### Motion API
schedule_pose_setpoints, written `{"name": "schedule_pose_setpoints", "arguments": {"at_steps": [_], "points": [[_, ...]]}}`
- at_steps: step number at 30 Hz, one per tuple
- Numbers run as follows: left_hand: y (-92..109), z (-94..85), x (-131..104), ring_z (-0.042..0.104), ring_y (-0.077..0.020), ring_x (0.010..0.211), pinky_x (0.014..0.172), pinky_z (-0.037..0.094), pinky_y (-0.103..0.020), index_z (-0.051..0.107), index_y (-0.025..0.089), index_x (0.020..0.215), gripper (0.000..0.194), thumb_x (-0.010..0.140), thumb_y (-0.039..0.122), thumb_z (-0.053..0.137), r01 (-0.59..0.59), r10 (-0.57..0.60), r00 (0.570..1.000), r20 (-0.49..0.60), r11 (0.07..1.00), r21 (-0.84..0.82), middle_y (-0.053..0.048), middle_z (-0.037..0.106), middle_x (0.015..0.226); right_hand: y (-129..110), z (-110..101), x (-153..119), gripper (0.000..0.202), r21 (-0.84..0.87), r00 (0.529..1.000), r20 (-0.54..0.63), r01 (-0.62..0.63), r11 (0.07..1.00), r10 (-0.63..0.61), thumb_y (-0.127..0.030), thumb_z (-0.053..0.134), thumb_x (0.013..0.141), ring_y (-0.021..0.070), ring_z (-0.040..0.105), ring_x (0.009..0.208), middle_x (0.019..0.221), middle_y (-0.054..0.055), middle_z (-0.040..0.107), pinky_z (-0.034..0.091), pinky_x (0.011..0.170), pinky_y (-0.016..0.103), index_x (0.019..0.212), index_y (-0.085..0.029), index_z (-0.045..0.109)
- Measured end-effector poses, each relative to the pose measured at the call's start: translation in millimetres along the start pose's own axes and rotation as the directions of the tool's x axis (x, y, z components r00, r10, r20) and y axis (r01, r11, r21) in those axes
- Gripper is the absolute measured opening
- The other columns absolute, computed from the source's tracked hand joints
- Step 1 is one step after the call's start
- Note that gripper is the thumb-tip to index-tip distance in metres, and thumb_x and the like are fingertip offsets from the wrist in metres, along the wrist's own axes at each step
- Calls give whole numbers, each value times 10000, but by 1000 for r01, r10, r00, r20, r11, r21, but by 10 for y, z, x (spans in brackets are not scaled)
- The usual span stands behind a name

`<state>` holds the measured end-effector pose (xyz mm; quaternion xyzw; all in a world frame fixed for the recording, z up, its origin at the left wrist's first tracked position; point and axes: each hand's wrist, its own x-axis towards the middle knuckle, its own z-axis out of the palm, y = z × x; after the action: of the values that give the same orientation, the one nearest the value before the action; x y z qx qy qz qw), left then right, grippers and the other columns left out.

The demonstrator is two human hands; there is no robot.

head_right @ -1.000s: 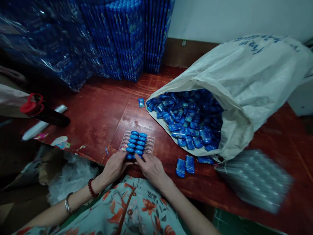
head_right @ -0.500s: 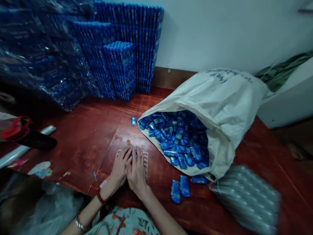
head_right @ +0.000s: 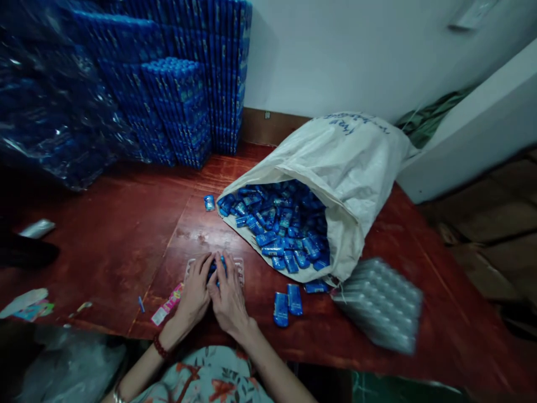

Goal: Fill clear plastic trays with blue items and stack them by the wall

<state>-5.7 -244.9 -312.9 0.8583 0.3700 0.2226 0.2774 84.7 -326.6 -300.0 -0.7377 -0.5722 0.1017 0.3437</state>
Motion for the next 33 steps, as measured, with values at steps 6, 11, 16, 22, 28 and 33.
{"name": "schedule_pose_setpoints", "arguments": {"at_steps": [6,11,16,22,28,33], "points": [[58,1,55,420,-271,1230,1006,374,-496,399,199,1335,437,922,342,388,-30,29,999,29,998,49,-118,450,1344,606,-382,-646,601,-318,944,-306,-224,921,124,-378,427,907,346,176,1379,1470,150,285,184,1022,687,1449,-228,214],[33,74,67,422,-262,1242,1008,391,-475,386,219,1351,453,920,361,381,-18,18,1000,24,999,37,-103,446,1350,942,-255,-871,587,-308,914,-381,-264,914,135,-369,480,880,344,385,1269,1402,195,367,448,903,552,1412,-192,307],[-60,55,36,457,-249,1215,1007,407,-460,422,219,1330,441,912,357,398,-49,49,999,19,998,36,-102,466,1339,931,-80,-362,405,-170,978,-205,-11,985,-24,-213,417,897,242,478,1210,1267,105,539,444,965,471,1298,-242,467],[-175,-102,-174,484,-250,1189,993,422,-474,441,224,1315,428,909,351,394,-12,13,1000,-15,999,40,-104,472,1329,921,-107,443,361,71,982,-186,-11,997,24,-274,341,940,172,518,1141,1201,104,574,432,982,364,1248,-180,504],[-159,-143,-214,461,-272,1198,989,416,-500,424,212,1321,441,910,369,380,-29,29,1000,4,999,38,-110,454,1331,717,-122,554,303,99,947,-320,-9,995,40,-295,367,937,172,521,1083,1130,86,593,425,945,352,1149,-202,563],[-152,-122,-210,447,-264,1210,1008,396,-505,393,225,1338,443,913,349,384,-24,24,1000,20,1000,9,-110,437,1341,982,-536,-305,268,-201,797,-571,-371,907,200,-310,406,912,243,514,944,973,123,595,423,837,449,1039,-148,577]]}}
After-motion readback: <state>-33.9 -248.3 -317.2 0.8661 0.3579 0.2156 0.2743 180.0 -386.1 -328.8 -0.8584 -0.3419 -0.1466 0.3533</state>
